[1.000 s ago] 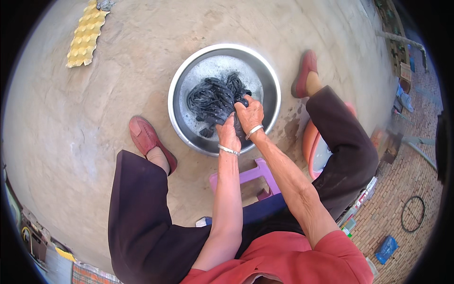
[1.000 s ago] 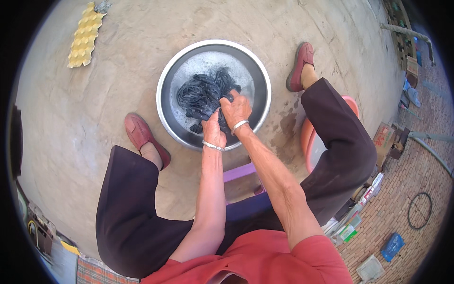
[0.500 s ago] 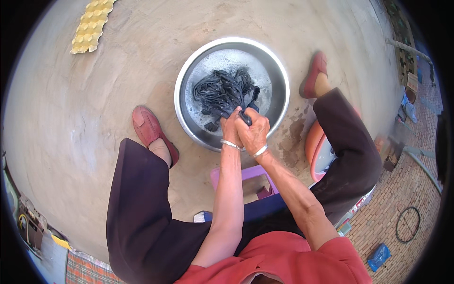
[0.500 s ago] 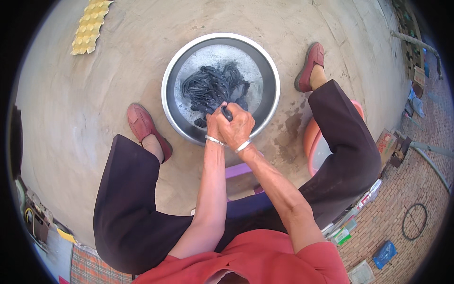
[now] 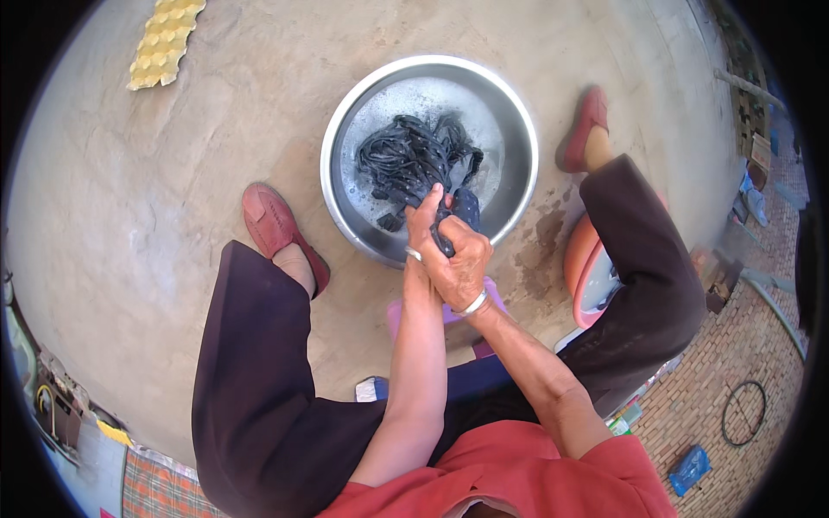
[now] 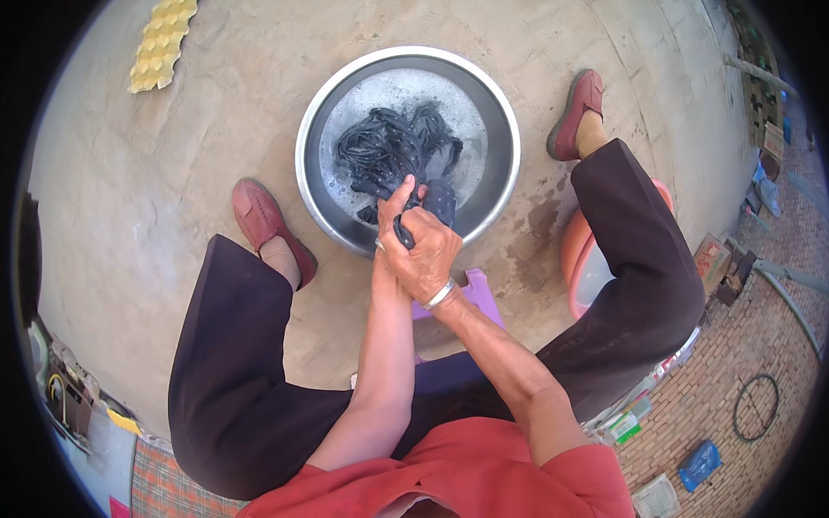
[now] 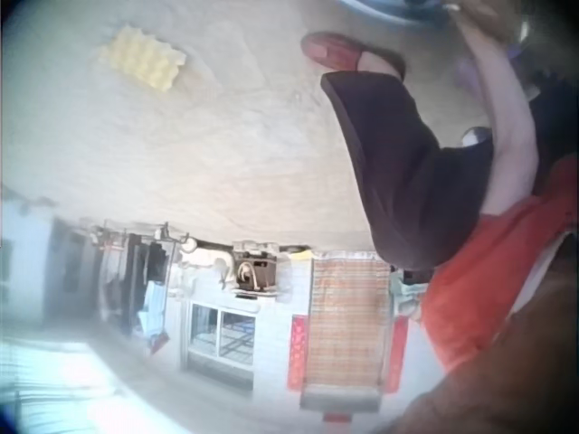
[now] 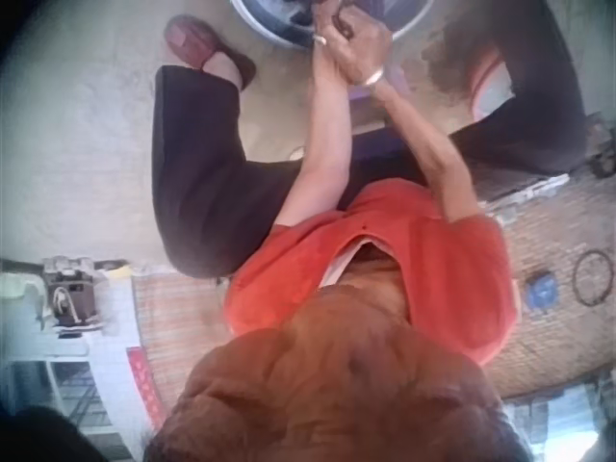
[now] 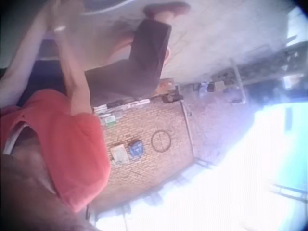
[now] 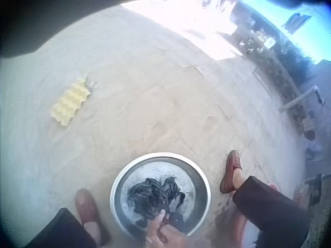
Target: The person washes a piece of dark clothing by hand in a metal basin with soapy water, scrubbing and wringing the fabric.
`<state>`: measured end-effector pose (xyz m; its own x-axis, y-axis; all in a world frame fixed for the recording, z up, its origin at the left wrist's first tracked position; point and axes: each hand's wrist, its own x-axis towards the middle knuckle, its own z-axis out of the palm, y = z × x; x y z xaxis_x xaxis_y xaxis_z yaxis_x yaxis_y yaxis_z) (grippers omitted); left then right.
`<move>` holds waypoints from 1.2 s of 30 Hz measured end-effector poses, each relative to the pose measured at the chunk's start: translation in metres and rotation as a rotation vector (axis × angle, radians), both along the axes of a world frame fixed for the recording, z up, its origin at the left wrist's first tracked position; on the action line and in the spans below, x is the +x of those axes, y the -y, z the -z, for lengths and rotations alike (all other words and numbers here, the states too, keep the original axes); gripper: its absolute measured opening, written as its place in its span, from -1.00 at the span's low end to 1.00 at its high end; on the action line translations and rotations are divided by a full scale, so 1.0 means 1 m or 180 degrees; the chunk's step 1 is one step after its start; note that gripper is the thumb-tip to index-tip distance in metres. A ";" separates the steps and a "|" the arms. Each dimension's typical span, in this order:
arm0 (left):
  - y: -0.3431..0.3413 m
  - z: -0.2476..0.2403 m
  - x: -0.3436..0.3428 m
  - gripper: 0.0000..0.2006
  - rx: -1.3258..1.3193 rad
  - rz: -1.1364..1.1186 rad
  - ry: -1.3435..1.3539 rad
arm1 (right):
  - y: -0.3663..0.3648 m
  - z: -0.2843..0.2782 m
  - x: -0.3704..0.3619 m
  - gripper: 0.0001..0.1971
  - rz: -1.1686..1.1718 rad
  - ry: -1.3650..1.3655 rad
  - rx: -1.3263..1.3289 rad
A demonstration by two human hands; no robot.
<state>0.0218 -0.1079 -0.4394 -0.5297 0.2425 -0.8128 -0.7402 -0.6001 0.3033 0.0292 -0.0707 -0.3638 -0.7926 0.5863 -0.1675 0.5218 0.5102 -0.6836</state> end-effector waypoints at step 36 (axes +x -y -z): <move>-0.032 -0.017 -0.030 -0.68 0.0287 -0.0778 -0.0418 | -0.110 0.014 -0.023 -0.12 -0.1535 0.0763 -0.1105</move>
